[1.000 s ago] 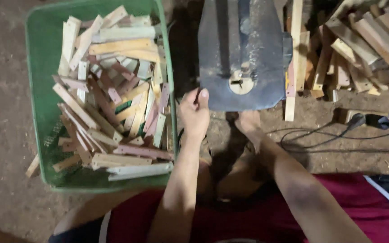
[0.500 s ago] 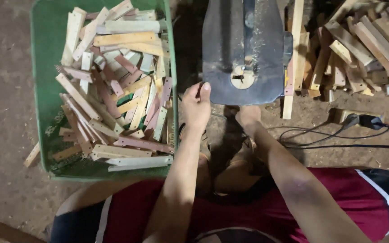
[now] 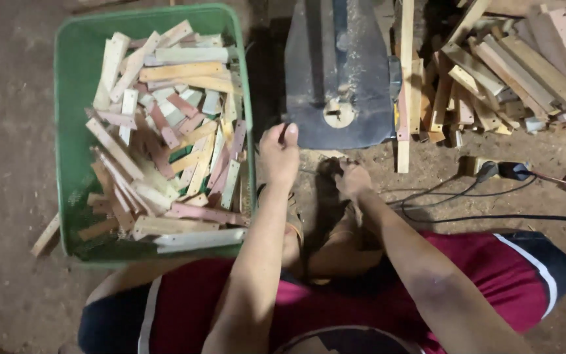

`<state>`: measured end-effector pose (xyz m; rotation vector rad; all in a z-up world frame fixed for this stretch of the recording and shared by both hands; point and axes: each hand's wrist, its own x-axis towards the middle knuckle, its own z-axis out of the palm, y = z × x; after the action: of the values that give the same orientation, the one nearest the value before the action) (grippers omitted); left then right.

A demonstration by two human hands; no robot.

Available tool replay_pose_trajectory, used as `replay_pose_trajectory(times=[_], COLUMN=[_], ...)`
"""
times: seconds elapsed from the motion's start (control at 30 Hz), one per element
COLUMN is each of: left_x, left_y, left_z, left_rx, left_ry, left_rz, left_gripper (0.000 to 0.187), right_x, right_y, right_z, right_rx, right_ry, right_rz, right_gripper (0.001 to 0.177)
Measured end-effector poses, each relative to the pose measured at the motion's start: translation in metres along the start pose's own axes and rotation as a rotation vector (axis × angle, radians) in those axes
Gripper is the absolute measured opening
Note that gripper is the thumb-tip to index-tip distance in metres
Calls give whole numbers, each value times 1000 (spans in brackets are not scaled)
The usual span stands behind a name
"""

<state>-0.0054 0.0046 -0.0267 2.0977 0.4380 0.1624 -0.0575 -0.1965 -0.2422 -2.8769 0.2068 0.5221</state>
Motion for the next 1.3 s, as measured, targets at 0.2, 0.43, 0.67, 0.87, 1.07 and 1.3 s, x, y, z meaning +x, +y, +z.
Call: replay_pose_trajectory(times=[0.2,0.43,0.67,0.87,1.07,1.3], left_x=[-1,27,104,111,116,65], left_y=[-34,-82,-239,-235,-238,-90], left_z=[17,-79,-122,-133,-133,-184], left_rx=[-90,-46,747,999,951,799], left_ry=[126,503,171,-62,15,-67], left_rz=[81,187,-278,-43,262,533], left_gripper=[34,19,30,49,38,47], right_x=[-86,-86,-153,-160,-156,-59], right_y=[-67,-86,-151,-176,-222,-294], right_z=[-89,-128,-219,-229,-248,-178], right_rx=[-566,31,164,292,446,608], right_ry=[462,-278,-389,-379,-256,-68], right_rz=[-254,-217,-98,-109,-197,-346], right_gripper=[18,38,32,29,25,27])
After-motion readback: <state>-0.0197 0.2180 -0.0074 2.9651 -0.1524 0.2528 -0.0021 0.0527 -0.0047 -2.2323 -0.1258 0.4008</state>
